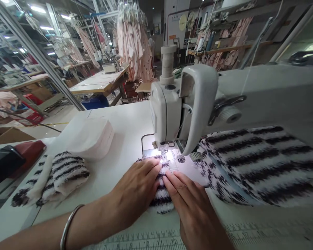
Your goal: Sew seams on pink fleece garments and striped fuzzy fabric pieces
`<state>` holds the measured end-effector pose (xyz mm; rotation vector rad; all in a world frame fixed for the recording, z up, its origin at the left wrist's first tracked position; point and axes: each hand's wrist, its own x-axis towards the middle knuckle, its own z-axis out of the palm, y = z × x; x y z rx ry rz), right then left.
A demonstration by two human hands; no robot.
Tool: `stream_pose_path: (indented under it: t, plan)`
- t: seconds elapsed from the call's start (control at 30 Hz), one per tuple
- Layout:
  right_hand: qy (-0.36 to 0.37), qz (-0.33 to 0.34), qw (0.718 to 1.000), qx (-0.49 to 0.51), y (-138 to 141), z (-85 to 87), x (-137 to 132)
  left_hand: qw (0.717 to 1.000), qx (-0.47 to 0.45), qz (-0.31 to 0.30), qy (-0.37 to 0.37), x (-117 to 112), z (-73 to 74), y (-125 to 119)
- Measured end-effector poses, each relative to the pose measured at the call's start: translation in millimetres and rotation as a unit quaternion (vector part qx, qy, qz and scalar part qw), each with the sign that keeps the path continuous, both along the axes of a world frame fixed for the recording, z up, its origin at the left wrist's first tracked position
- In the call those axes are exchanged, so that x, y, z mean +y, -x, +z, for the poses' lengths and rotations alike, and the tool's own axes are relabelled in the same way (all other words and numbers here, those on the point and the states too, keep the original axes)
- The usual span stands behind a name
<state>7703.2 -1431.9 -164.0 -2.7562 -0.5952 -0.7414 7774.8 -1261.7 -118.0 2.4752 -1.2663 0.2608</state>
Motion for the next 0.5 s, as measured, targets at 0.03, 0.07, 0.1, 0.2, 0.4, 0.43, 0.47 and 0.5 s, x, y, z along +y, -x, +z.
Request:
stream_pose_path:
  t: [0.03, 0.07, 0.1, 0.2, 0.4, 0.43, 0.47, 0.5]
  plan:
    - [0.009, -0.002, 1.0, -0.003, -1, -0.3, 1, 1.0, -0.008, 0.0, -0.007, -1, -3.1, 0]
    - [0.017, -0.004, 1.0, -0.006, -2, -0.3, 1, 1.0, -0.013, 0.002, -0.007, -1, -5.8, 0]
    - [0.023, -0.01, 1.0, -0.011, -2, 0.0, 1, 1.0, -0.016, 0.004, -0.006, 0, -7.8, -1]
    - [0.024, -0.025, 0.999, -0.032, -5, 1.5, 3, 1.0, -0.026, 0.004, 0.002, 1, -11.4, -6]
    - [0.003, -0.036, 0.999, -0.038, -9, -0.7, 12, 0.999, -0.038, -0.002, 0.021, 2, -19.0, -10]
    - [-0.002, -0.033, 0.999, -0.036, -8, -1.8, 13, 0.999, -0.036, -0.002, 0.022, 2, -19.0, -10]
    - [-0.009, -0.032, 0.999, -0.03, -8, -2.6, 13, 0.999, -0.031, -0.004, 0.022, 2, -17.8, -10]
    - [-0.019, -0.03, 0.999, -0.023, -7, -2.9, 12, 0.999, -0.025, -0.009, 0.021, 3, -15.0, -9]
